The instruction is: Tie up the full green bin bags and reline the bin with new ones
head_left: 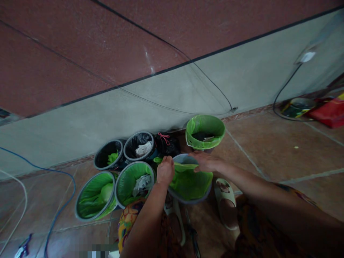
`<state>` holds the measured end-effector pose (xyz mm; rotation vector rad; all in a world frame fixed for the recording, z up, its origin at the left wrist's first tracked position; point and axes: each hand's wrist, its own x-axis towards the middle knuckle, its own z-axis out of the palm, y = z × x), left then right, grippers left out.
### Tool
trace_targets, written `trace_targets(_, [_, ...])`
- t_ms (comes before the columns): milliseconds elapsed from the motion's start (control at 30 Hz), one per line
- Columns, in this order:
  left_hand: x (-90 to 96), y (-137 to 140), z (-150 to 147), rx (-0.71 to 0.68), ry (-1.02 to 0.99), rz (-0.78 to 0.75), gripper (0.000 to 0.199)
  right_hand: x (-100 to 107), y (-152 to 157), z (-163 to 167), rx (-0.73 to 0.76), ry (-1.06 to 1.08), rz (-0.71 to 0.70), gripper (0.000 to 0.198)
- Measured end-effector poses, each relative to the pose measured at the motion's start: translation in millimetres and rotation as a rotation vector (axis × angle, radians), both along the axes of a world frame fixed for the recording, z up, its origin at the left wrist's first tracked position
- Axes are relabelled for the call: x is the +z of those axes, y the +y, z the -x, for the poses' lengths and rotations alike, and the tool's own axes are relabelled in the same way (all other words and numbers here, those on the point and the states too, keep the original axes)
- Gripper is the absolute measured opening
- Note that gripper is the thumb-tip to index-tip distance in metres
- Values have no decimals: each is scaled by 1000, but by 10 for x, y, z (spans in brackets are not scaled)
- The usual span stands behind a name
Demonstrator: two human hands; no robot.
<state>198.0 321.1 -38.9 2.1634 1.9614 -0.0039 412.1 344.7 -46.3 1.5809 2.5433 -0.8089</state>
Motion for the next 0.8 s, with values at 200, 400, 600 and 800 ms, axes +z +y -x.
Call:
trace_targets(200, [8,-34,-158,-26,-124,24,14,68,-66,340,58,102,-119,26])
trace_targets(400, [-32,-12,-55,-38,-153,105,12,104,83,138,-169,-149,-141,35])
trace_targets(600, [-51,22,122,87,-58,90,19,98,191,-83,-295,-312,-5,32])
trace_targets(800, [-67,26,108,137,-11,30,19,53,151,-71,-253,-313,47,27])
